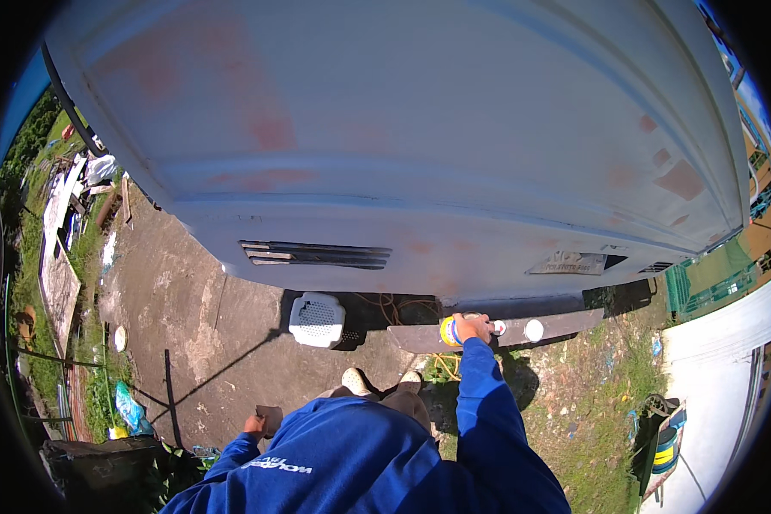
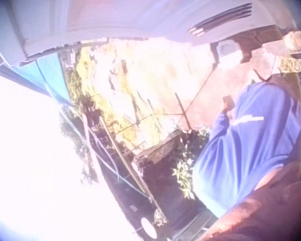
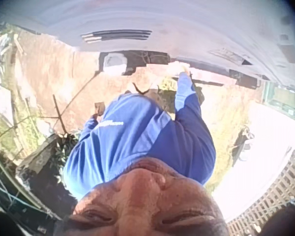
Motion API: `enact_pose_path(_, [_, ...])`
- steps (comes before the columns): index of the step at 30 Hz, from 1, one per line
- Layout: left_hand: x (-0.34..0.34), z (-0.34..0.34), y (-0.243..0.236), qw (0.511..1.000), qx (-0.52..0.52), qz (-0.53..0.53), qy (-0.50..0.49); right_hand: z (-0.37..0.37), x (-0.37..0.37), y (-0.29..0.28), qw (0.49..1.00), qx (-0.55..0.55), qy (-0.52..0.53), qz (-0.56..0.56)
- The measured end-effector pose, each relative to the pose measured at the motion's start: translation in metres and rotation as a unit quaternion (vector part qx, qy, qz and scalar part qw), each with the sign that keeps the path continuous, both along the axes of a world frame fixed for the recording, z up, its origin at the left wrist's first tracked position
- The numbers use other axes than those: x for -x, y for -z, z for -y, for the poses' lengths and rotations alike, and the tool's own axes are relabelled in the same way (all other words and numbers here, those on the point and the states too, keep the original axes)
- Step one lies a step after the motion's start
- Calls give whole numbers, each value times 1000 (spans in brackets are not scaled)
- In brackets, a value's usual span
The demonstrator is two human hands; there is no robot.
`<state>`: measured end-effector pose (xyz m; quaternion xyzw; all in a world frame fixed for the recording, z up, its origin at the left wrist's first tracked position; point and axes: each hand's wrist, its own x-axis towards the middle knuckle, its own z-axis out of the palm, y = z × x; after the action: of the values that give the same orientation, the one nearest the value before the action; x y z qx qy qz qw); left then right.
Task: The person uses pliers and a metal bar to pry and adjust the rim of a vehicle tire. They then walk to the rear of the vehicle and handle several small paint cans and a plastic bag, placing them on the bumper.
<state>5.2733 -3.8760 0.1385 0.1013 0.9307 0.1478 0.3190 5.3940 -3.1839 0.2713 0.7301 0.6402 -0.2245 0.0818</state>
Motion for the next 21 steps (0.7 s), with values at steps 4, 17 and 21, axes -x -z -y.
enact_pose_path(4, [-13, 0, -5, 1000, -16, 0, -15, -29, -1, 4, 989, 65, -127, 40])
enact_pose_path(17, [-43, -2, -3, 991, 29, 58, -120, -40, -32, 3, 872, -17, -487, -51])
enact_pose_path(21, [-30, 4, -5, 993, 41, 40, -107, -34, -27, 5, 872, -11, -486, -60])
